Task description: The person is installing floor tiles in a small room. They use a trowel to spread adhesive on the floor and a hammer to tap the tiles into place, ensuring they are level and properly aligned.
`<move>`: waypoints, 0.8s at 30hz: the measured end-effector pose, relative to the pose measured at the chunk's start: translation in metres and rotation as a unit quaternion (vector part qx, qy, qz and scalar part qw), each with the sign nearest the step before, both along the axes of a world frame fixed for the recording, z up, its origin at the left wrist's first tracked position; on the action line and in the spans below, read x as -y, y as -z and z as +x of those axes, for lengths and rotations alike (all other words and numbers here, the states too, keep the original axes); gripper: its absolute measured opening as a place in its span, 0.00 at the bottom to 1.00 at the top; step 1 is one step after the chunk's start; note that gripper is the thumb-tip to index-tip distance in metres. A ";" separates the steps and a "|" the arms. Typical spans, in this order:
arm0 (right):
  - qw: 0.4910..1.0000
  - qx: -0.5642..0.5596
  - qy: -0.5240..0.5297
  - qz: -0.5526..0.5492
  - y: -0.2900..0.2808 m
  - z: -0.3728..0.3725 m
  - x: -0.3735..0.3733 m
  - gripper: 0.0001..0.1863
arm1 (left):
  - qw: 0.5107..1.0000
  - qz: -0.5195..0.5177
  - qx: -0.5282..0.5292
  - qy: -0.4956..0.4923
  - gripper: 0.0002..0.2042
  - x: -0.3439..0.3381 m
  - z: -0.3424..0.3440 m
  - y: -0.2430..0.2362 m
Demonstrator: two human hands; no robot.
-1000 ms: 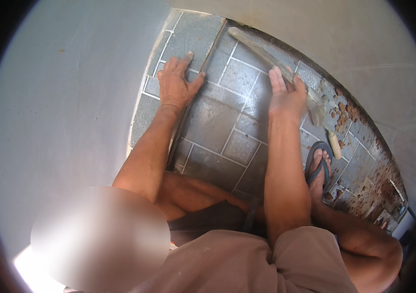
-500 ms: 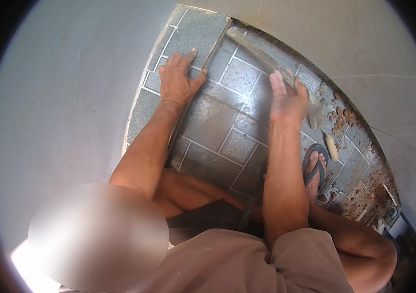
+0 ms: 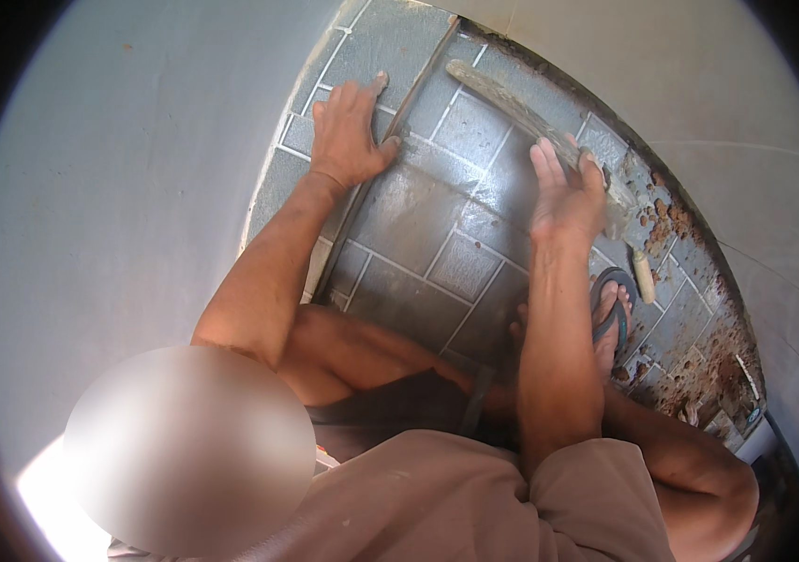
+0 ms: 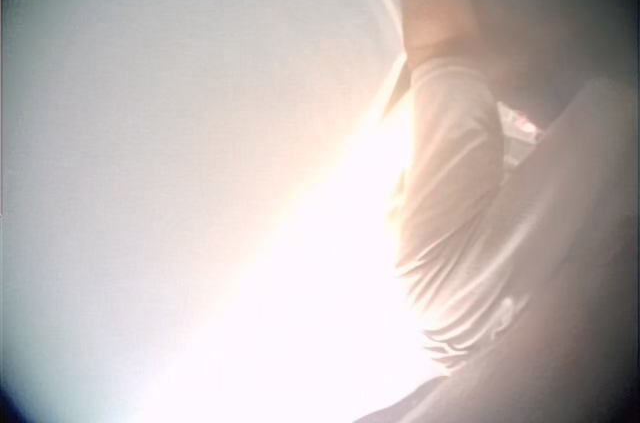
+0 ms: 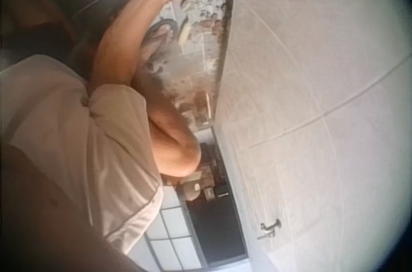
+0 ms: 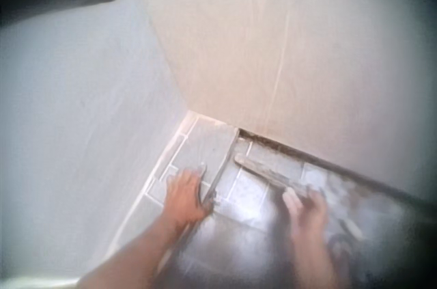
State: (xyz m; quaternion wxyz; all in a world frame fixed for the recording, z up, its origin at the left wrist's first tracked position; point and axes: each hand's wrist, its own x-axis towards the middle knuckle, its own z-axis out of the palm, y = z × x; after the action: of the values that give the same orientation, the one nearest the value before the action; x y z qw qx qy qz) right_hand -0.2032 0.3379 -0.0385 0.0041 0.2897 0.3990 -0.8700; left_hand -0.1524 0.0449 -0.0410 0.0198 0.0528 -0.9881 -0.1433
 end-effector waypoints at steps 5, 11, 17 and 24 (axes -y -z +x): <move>1.000 0.018 -0.002 -0.015 0.002 0.006 0.005 0.18 | 1.000 0.008 0.010 -0.004 0.45 -0.002 -0.002 0.001; 0.999 -0.017 -0.009 -0.031 0.015 0.009 -0.010 0.18 | 0.992 0.101 -0.071 -0.011 0.28 0.009 -0.004 0.016; 0.999 -0.027 0.008 -0.021 0.007 -0.001 0.003 0.18 | 0.986 0.119 -0.118 -0.007 0.19 0.016 -0.004 0.028; 0.999 -0.031 0.030 -0.031 0.012 -0.011 0.004 0.18 | 0.998 0.014 -0.063 0.000 0.39 0.001 -0.006 0.015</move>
State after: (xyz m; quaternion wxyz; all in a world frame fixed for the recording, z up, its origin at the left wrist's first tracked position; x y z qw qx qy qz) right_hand -0.2146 0.3338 -0.0503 -0.0254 0.2737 0.3627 -0.8904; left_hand -0.1585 0.0434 -0.0558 0.0816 0.0434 -0.9827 -0.1604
